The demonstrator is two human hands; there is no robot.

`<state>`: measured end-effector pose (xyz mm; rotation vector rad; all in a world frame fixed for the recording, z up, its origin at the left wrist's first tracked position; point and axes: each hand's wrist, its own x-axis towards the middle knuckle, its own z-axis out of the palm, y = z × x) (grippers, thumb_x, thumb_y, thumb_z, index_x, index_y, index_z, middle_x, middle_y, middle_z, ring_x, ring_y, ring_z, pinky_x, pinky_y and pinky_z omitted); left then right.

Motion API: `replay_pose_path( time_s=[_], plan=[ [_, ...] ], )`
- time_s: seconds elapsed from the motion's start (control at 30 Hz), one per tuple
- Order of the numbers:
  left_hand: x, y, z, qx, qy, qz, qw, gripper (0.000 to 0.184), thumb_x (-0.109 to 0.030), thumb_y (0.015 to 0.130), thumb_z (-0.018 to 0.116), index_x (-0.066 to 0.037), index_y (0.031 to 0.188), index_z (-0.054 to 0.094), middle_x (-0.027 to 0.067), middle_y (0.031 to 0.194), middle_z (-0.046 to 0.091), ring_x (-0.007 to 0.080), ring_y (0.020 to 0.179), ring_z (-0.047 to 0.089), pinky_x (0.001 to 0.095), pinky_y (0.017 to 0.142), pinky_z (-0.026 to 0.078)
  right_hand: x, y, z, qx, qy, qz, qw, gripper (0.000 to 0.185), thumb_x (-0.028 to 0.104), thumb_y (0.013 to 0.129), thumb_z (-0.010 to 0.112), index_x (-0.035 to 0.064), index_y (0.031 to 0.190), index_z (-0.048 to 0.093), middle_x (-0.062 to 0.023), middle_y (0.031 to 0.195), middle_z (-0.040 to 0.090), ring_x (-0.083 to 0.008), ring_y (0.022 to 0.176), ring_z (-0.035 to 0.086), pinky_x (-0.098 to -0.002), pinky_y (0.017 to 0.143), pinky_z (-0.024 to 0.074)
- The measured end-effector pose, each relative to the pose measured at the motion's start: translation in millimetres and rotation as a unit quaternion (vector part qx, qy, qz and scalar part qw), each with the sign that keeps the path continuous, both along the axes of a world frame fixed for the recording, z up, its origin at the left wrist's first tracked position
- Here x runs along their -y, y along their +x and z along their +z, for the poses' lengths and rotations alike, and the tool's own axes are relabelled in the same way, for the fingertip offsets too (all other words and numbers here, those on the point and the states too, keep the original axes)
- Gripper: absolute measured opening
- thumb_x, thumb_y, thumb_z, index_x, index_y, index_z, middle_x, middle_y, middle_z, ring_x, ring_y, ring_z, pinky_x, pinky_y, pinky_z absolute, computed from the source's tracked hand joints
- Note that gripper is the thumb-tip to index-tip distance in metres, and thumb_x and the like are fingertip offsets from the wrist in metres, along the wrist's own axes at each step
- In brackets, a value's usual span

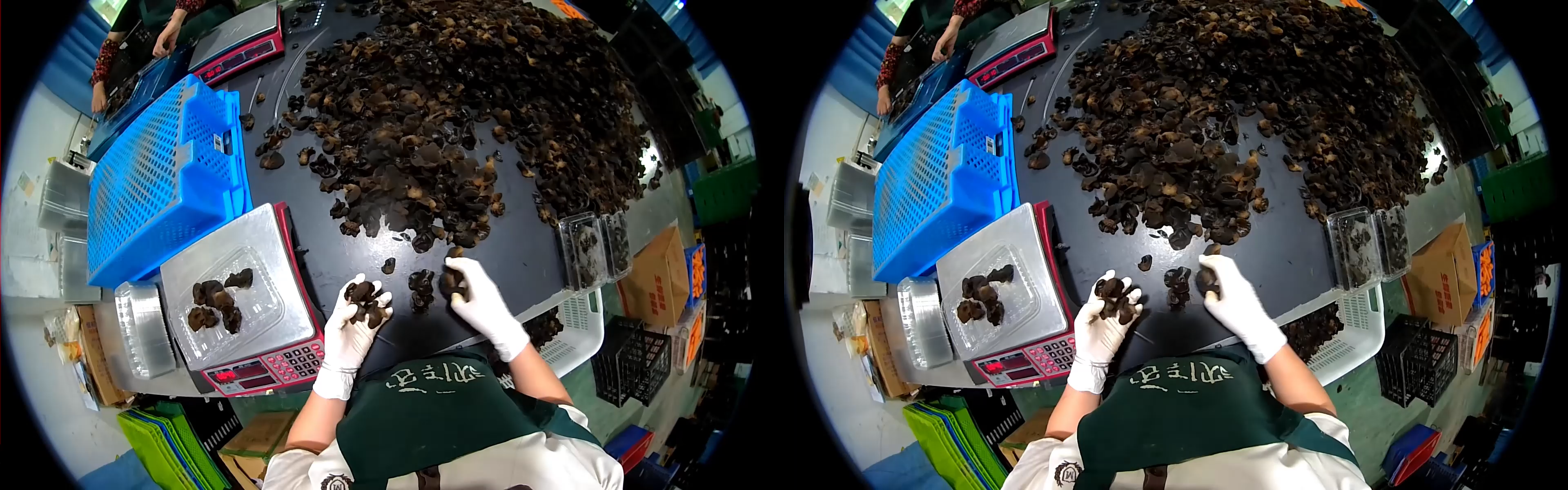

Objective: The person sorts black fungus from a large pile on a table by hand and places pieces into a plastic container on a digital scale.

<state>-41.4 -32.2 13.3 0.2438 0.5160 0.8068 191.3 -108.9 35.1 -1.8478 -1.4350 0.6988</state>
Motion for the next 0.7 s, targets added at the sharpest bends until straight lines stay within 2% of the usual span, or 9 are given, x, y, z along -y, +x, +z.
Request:
replay_pose_path(
  time_s=[0.07, 0.13, 0.17, 0.23, 0.3, 0.33, 0.43, 0.63, 0.7],
  plan=[
    [3, 0, -1, 0.037, -0.109, 0.021, 0.993, 0.047, -0.032, 0.089, 0.051, -0.008, 0.129, 0.046, 0.0189, 0.123, 0.052, 0.0397, 0.111, 0.051, 0.0522, 0.091, 0.045, 7, 19, 26, -0.118, -0.072, -0.020, 0.990, 0.046, -0.001, 0.071, 0.055, 0.0055, 0.116, 0.054, -0.0062, 0.104, 0.058, -0.0124, 0.072, 0.051, -0.0244, 0.068, 0.0450],
    [5, -2, -2, 0.064, -0.138, 0.017, 0.988, 0.047, -0.035, 0.090, 0.048, -0.008, 0.129, 0.047, 0.0193, 0.124, 0.052, 0.0404, 0.112, 0.050, 0.0539, 0.092, 0.043, 20, 49, 46, -0.149, -0.192, 0.050, 0.969, 0.037, 0.003, 0.070, 0.059, 0.0038, 0.107, 0.061, -0.0011, 0.093, 0.062, -0.0061, 0.065, 0.045, -0.0206, 0.063, 0.0417],
    [5, -3, -4, 0.092, -0.165, 0.010, 0.982, 0.048, -0.037, 0.091, 0.045, -0.008, 0.129, 0.047, 0.0197, 0.126, 0.051, 0.0411, 0.114, 0.050, 0.0555, 0.093, 0.042, 32, 65, 42, -0.177, -0.248, 0.102, 0.947, 0.036, 0.006, 0.070, 0.060, 0.0034, 0.106, 0.064, -0.0045, 0.090, 0.065, -0.0115, 0.066, 0.053, -0.0245, 0.065, 0.0456],
    [6, -4, -10, 0.127, -0.165, -0.001, 0.978, 0.049, -0.039, 0.093, 0.042, -0.009, 0.130, 0.047, 0.0199, 0.128, 0.050, 0.0411, 0.116, 0.048, 0.0566, 0.095, 0.041, 40, 73, 59, 0.035, -0.320, 0.153, 0.934, 0.035, 0.015, 0.070, 0.066, 0.0036, 0.103, 0.065, -0.0098, 0.091, 0.067, -0.0218, 0.077, 0.063, -0.0315, 0.072, 0.0497],
    [6, -3, -12, 0.124, -0.170, -0.008, 0.977, 0.048, -0.040, 0.094, 0.041, -0.009, 0.131, 0.047, 0.0194, 0.129, 0.050, 0.0407, 0.118, 0.048, 0.0570, 0.096, 0.040, 41, 62, 62, 0.194, -0.311, 0.082, 0.927, 0.038, 0.024, 0.069, 0.070, 0.0051, 0.101, 0.066, -0.0130, 0.092, 0.067, -0.0290, 0.090, 0.064, -0.0372, 0.079, 0.0499],
    [6, -4, -13, 0.132, -0.169, -0.012, 0.977, 0.047, -0.038, 0.095, 0.040, -0.009, 0.131, 0.047, 0.0191, 0.130, 0.050, 0.0401, 0.119, 0.047, 0.0571, 0.096, 0.040, 42, 59, 53, 0.204, -0.279, 0.064, 0.936, 0.038, 0.027, 0.070, 0.070, 0.0061, 0.101, 0.066, -0.0123, 0.093, 0.067, -0.0293, 0.088, 0.064, -0.0370, 0.079, 0.0499],
    [5, -4, -12, 0.121, -0.170, -0.012, 0.978, 0.044, -0.036, 0.096, 0.041, -0.009, 0.131, 0.047, 0.0192, 0.129, 0.051, 0.0397, 0.119, 0.048, 0.0564, 0.096, 0.041, 22, 32, 49, 0.111, -0.186, 0.063, 0.974, 0.030, 0.025, 0.077, 0.065, 0.0072, 0.100, 0.064, -0.0106, 0.092, 0.065, -0.0286, 0.086, 0.063, -0.0367, 0.078, 0.0500],
    [5, -7, -10, 0.118, -0.150, -0.012, 0.982, 0.043, -0.034, 0.097, 0.041, -0.009, 0.131, 0.047, 0.0190, 0.127, 0.052, 0.0380, 0.115, 0.051, 0.0551, 0.095, 0.044, -18, -24, 16, 0.148, -0.007, 0.125, 0.981, 0.028, 0.021, 0.080, 0.065, 0.0094, 0.104, 0.061, -0.0093, 0.092, 0.062, -0.0281, 0.086, 0.062, -0.0351, 0.075, 0.0509],
    [6, -8, -8, 0.094, -0.133, -0.014, 0.986, 0.043, -0.034, 0.097, 0.041, -0.008, 0.131, 0.047, 0.0187, 0.127, 0.053, 0.0367, 0.113, 0.053, 0.0534, 0.094, 0.045, -27, -33, 23, 0.038, 0.050, 0.131, 0.989, 0.033, 0.012, 0.077, 0.069, 0.0067, 0.108, 0.061, -0.0089, 0.098, 0.063, -0.0249, 0.081, 0.063, -0.0315, 0.073, 0.0513]
  ],
)
